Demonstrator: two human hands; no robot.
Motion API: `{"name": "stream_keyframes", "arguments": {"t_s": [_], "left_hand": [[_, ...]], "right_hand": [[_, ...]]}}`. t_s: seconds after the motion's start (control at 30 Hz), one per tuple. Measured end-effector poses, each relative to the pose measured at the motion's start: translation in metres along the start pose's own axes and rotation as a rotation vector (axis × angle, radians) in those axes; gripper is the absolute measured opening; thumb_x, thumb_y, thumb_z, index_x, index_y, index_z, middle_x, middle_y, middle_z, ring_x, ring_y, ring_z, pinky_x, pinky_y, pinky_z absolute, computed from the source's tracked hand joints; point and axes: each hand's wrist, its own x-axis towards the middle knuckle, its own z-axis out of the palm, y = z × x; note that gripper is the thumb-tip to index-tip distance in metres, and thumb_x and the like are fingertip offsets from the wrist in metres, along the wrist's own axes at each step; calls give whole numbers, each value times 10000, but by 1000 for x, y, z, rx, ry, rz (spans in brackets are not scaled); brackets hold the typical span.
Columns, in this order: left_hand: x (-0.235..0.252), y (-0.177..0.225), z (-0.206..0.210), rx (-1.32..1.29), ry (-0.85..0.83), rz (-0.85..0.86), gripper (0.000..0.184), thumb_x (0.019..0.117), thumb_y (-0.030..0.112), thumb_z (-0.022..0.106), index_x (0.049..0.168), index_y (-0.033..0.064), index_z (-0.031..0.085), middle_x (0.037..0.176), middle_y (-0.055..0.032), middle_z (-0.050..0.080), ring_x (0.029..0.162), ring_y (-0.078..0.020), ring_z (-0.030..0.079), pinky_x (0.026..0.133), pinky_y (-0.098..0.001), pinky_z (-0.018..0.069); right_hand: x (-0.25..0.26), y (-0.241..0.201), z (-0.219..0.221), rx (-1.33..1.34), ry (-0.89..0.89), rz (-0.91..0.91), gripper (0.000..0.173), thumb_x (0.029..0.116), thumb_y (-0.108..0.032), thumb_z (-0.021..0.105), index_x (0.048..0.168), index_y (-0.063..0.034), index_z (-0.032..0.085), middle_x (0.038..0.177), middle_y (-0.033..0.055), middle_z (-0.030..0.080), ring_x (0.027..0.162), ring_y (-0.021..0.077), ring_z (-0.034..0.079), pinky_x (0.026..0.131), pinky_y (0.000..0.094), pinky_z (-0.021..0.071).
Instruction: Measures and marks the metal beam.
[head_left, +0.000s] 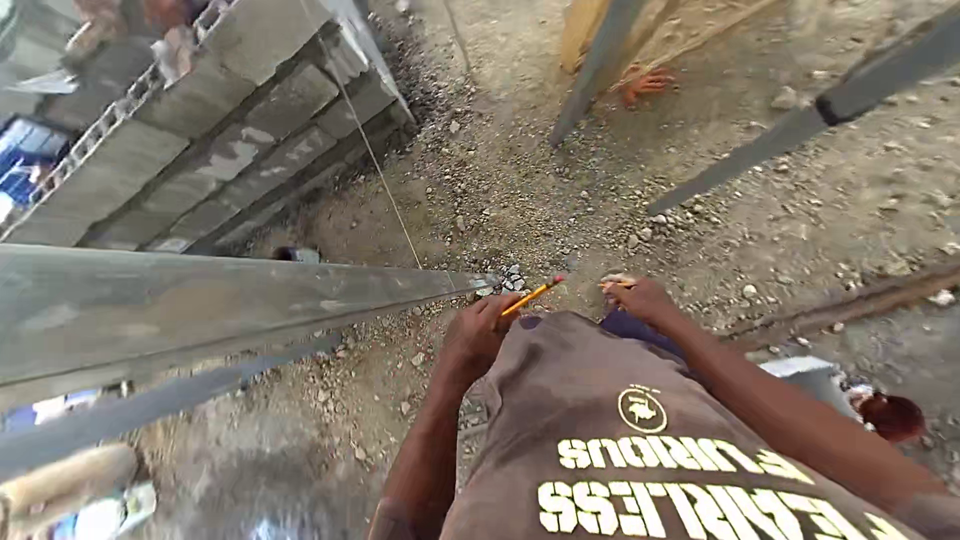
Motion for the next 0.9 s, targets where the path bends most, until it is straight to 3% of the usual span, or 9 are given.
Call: {"name": "stream_keyframes", "arguments": {"t_s": [0.1,0.23,0.33,0.5,0.6,0.73,0.9], "left_hand": [[-15,35,13,-13,261,-237,298,1051,221,571,1258,40,688,1093,-102,731,953,-163,709,881,-385,597],[-42,86,8,91,498,-421,351,1051,270,569,1212,-23,677,981,-91,728,827,-107,690,779,-320,602],[-62,118,-7,187,628,-538,402,1062,300,541,1224,-53,645,906,-74,715,688,-90,642,645,-301,575],[-56,147,-27,309,838,-649,402,1070,302,527,1216,-59,627,845,-30,704,603,-43,615,550,-246,546],[-43,136,-28,475,874,-755,418,1075,348,510,1195,-31,639,813,-62,653,632,-88,589,600,-295,521],[-30,117,-23,530,901,-894,423,1084,362,489,1266,2,618,904,-136,674,772,-220,649,732,-433,551],[-3,116,-3,597,991,-1010,414,1084,325,506,1323,4,612,961,-145,711,801,-219,691,750,-417,577]], "right_hand": [[32,-15,-61,-260,-159,-119,378,1083,-308,484,1287,-60,683,1148,239,707,1049,404,691,962,643,509],[64,-51,-129,-397,-186,-231,353,1090,-298,506,1249,-53,704,1086,260,713,1003,460,686,914,714,487],[83,-89,-150,-400,-147,-280,347,1085,-309,515,1202,-57,722,1082,252,717,1023,463,685,923,735,477],[88,-136,-116,-273,-239,-355,369,1082,-334,504,1207,-57,712,1053,188,739,982,361,721,933,639,537],[74,-152,-76,-246,-355,-410,321,1081,-298,519,1186,-76,726,995,151,739,911,310,720,882,587,560],[63,-171,-38,-316,-521,-549,315,1077,-311,535,1191,-91,730,1000,134,742,921,288,718,898,570,560],[75,-194,-21,-387,-640,-632,290,1068,-292,551,1167,-97,740,1000,121,745,916,267,720,892,548,564]]}}
